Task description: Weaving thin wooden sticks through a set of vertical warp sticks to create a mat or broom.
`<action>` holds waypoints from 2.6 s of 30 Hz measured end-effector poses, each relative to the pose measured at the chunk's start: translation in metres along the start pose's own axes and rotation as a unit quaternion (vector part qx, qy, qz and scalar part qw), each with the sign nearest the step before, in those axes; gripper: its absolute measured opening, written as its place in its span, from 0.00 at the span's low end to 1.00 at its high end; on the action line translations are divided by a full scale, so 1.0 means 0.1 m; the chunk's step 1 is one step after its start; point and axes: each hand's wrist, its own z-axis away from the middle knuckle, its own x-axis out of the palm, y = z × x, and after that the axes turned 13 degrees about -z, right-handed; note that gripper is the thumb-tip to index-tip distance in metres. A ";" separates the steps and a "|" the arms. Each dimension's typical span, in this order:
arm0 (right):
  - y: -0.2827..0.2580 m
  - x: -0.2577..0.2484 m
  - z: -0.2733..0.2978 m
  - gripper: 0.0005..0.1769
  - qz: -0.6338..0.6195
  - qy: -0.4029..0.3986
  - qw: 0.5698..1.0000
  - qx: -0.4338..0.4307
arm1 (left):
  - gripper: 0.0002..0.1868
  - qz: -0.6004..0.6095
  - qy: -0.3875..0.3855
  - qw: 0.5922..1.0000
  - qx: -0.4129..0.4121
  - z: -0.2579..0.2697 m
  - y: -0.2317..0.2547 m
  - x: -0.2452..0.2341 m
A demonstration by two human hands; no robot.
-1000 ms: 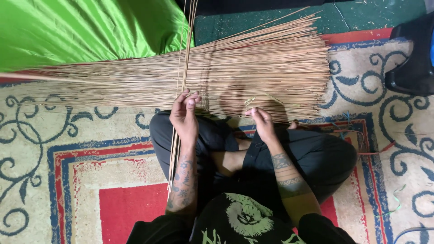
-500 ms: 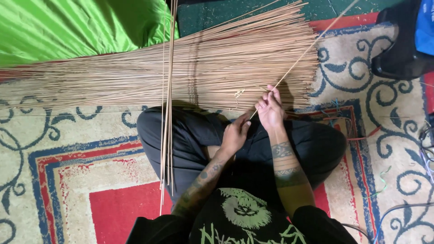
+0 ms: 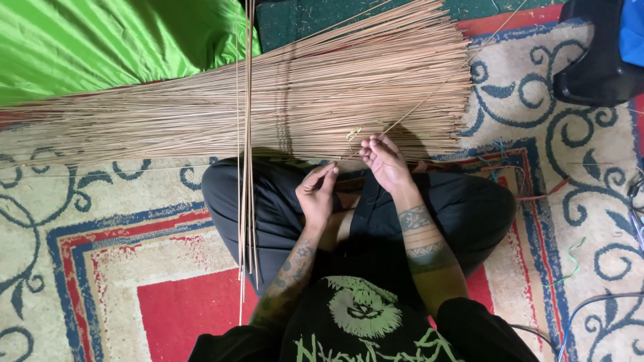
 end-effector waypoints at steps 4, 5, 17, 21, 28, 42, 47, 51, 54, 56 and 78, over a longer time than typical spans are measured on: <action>0.05 0.23 0.12 0.08 -0.019 0.002 0.997 0.077 | 0.10 0.130 -0.030 0.991 0.006 0.00 0.16 -0.04; 0.06 0.23 0.13 0.08 -0.019 0.002 0.997 0.077 | 0.10 0.131 -0.030 0.991 0.006 0.01 0.15 -0.04; -0.10 0.21 0.15 0.08 -0.049 0.002 0.994 0.097 | 0.06 0.161 -0.012 0.985 0.057 -0.04 0.32 -0.19; -0.22 0.10 0.10 0.09 -0.069 -0.031 0.995 0.065 | 0.06 0.148 0.006 0.983 0.106 -0.20 0.41 -0.49; -0.55 0.25 0.23 0.26 -0.043 -0.101 0.994 0.012 | 0.07 0.341 -0.023 0.930 0.136 -0.47 0.34 -1.34; -0.62 -0.09 0.09 0.20 -0.100 -0.090 0.991 -0.016 | 0.06 0.386 0.042 0.921 0.037 -0.70 -0.04 -1.81; -0.62 -0.21 0.07 0.18 -0.125 -0.062 0.990 -0.016 | 0.14 0.411 0.149 0.899 -0.010 -0.89 -0.16 -2.04; -0.45 -0.12 0.04 0.19 -0.091 -0.048 0.995 -0.014 | 0.26 0.328 0.169 0.929 -0.031 -0.79 0.16 -1.70; -0.32 -0.12 0.00 0.24 -0.094 -0.064 0.993 0.002 | 0.26 0.307 0.138 0.941 -0.035 -0.63 0.25 -1.18; -0.28 -0.10 0.01 0.27 -0.076 -0.069 0.995 0.007 | 0.24 0.314 0.122 0.941 -0.034 -0.52 0.25 -0.87; -0.42 0.09 0.21 0.21 0.599 0.147 0.647 -0.448 | 0.12 0.169 0.095 0.981 -0.009 -0.91 0.07 -1.55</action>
